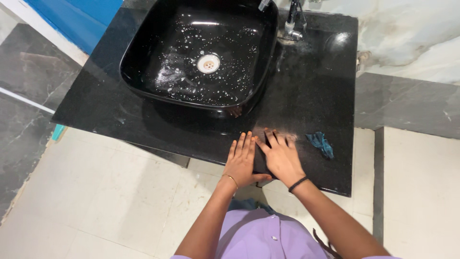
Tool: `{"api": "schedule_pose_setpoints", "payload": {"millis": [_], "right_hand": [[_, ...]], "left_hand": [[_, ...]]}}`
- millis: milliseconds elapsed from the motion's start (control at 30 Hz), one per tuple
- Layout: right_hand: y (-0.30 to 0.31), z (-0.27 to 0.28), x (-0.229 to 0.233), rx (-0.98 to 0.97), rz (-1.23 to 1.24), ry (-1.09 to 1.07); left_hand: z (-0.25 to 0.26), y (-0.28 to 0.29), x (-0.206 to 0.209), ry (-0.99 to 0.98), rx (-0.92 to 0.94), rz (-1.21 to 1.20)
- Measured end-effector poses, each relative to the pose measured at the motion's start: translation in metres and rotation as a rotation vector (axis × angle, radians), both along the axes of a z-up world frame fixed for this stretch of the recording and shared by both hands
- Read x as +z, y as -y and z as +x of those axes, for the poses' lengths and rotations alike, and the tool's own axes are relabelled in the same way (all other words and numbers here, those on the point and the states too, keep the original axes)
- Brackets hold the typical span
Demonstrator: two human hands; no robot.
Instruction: The person cleans a black bathroom sink and countertop using a blue cloth and a small metal bowl containing cleaning solution. They wipe the countertop around the sink, rinse the cloth under the faucet, and scrub the sink basin and faucet area.
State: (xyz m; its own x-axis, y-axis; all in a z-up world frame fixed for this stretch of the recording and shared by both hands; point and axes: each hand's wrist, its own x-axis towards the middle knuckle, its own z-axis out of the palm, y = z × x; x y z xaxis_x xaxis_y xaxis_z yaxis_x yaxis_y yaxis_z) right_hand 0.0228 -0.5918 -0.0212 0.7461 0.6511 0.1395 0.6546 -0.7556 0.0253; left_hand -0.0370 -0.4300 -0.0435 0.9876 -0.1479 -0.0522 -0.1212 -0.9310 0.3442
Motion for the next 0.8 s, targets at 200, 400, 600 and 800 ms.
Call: {"api": "schedule_pose_setpoints", "payload": {"millis": [200,400,600,800], "right_hand": [[0.013,0.002,0.008,-0.061,0.079,0.052],[-0.005,-0.004,0.006,0.012,0.21,-0.102],[-0.021,-0.007,0.005,0.036,-0.041,0.125],[-0.035,0.001,0.004,-0.004,-0.088,0.115]], "left_hand": [[0.001,-0.001,0.0,-0.062,-0.008,0.036],[0.003,-0.008,-0.01,-0.07,-0.088,0.037],[0.003,-0.007,-0.012,-0.028,-0.068,0.0],[0.004,-0.007,0.0,-0.078,-0.073,-0.008]]}}
